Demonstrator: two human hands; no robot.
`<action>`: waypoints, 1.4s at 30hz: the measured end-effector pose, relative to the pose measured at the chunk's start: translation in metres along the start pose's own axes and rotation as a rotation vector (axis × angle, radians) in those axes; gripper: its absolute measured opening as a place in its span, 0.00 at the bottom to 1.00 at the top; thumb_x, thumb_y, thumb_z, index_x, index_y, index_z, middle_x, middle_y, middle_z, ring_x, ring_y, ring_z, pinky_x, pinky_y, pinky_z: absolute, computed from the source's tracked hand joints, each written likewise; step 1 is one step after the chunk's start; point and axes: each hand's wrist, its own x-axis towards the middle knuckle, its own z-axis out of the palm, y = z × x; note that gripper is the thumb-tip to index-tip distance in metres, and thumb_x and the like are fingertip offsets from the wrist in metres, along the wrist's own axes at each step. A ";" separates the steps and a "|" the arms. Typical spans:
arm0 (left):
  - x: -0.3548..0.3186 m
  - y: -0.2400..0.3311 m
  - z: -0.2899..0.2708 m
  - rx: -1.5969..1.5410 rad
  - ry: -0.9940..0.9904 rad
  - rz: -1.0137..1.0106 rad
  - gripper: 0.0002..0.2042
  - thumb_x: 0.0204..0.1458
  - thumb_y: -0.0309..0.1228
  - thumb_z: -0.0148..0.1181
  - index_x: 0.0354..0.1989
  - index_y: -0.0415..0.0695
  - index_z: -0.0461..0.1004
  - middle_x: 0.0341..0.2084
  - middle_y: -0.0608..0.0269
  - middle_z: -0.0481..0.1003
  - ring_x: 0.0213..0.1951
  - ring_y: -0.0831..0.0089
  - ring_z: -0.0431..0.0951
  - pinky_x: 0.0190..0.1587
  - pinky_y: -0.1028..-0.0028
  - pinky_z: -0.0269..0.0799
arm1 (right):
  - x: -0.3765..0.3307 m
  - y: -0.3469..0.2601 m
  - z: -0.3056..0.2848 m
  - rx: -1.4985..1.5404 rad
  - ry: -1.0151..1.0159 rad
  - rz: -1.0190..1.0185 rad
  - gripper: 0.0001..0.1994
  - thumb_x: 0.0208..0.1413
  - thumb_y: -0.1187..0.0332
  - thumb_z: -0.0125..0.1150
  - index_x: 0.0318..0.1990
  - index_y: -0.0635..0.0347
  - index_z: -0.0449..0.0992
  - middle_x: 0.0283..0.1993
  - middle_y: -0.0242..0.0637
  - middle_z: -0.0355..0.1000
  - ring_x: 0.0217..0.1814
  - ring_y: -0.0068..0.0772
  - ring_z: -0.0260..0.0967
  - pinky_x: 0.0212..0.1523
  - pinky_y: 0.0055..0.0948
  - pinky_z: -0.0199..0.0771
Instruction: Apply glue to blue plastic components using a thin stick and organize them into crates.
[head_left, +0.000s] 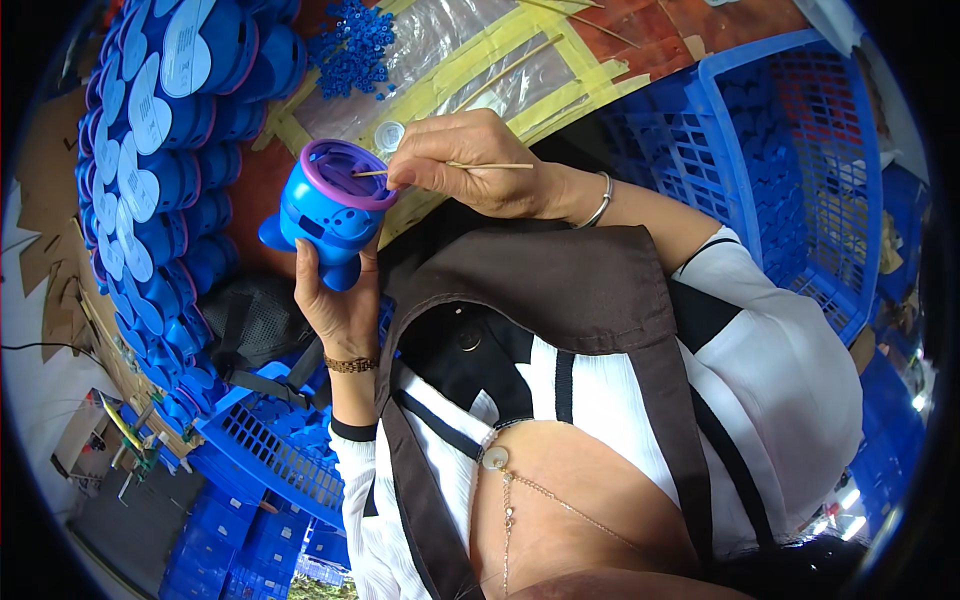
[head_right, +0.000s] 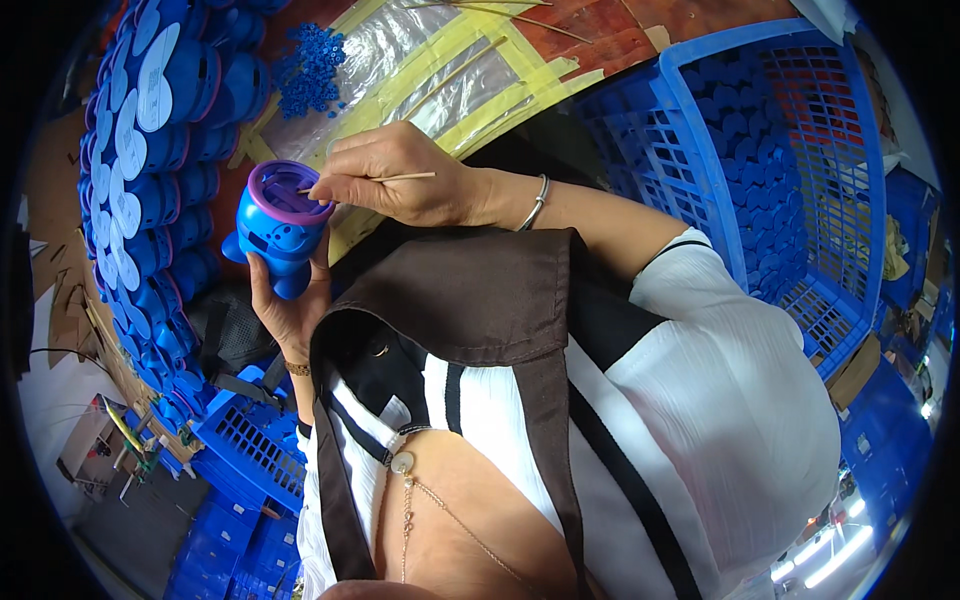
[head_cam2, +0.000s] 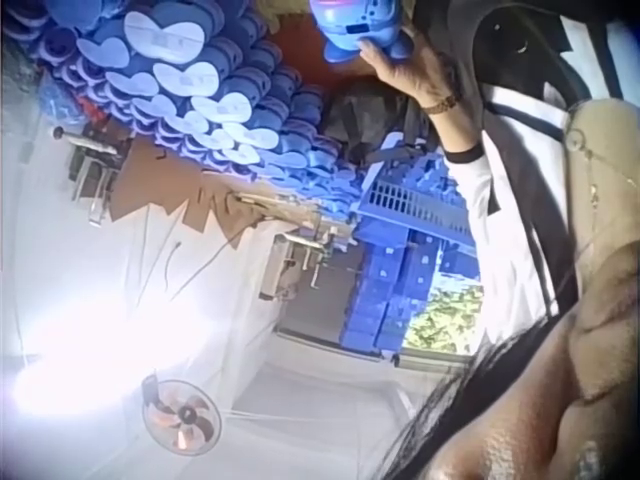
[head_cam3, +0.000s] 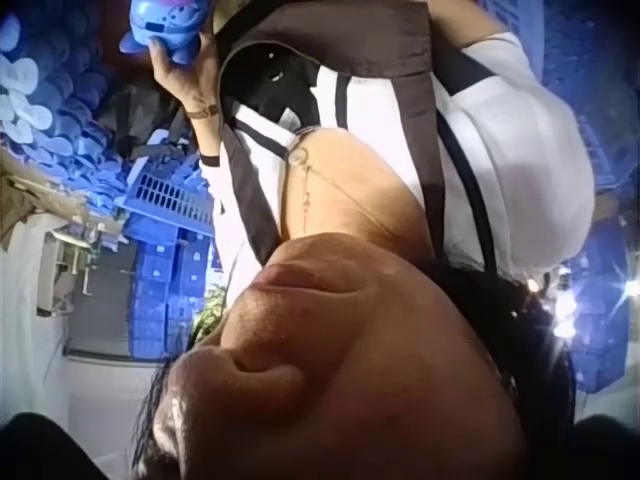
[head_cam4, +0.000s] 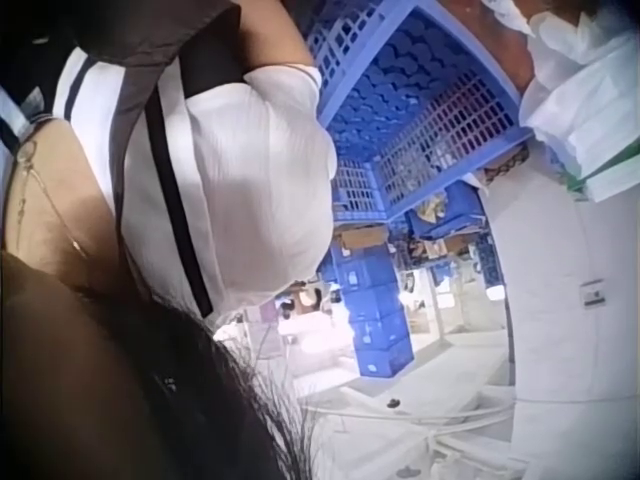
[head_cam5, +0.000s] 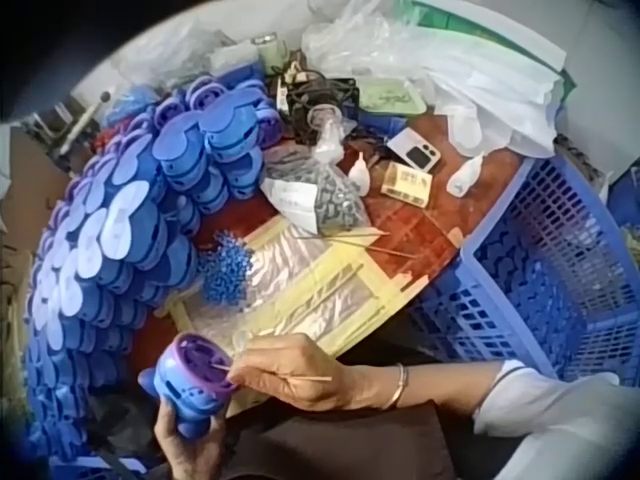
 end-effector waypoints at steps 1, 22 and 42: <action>0.000 0.000 0.000 -0.002 0.002 0.002 0.29 0.52 0.40 0.61 0.60 0.44 0.58 0.54 0.57 0.66 0.56 0.62 0.68 0.59 0.57 0.66 | 0.001 0.000 0.000 0.005 -0.004 -0.013 0.14 0.61 0.63 0.53 0.34 0.66 0.78 0.30 0.41 0.74 0.30 0.31 0.72 0.30 0.25 0.70; 0.007 0.004 -0.004 0.013 0.005 0.050 0.30 0.52 0.38 0.61 0.61 0.44 0.56 0.56 0.57 0.64 0.57 0.60 0.67 0.59 0.56 0.66 | 0.019 0.029 -0.021 -0.381 0.138 -0.091 0.07 0.53 0.75 0.60 0.39 0.63 0.75 0.31 0.40 0.75 0.29 0.35 0.74 0.29 0.26 0.73; 0.011 -0.001 -0.002 0.130 0.021 0.107 0.28 0.50 0.40 0.63 0.58 0.49 0.61 0.54 0.64 0.66 0.55 0.65 0.67 0.57 0.61 0.65 | 0.039 0.047 -0.011 -0.929 0.060 0.054 0.05 0.45 0.80 0.57 0.32 0.63 0.74 0.30 0.41 0.74 0.32 0.38 0.74 0.33 0.32 0.74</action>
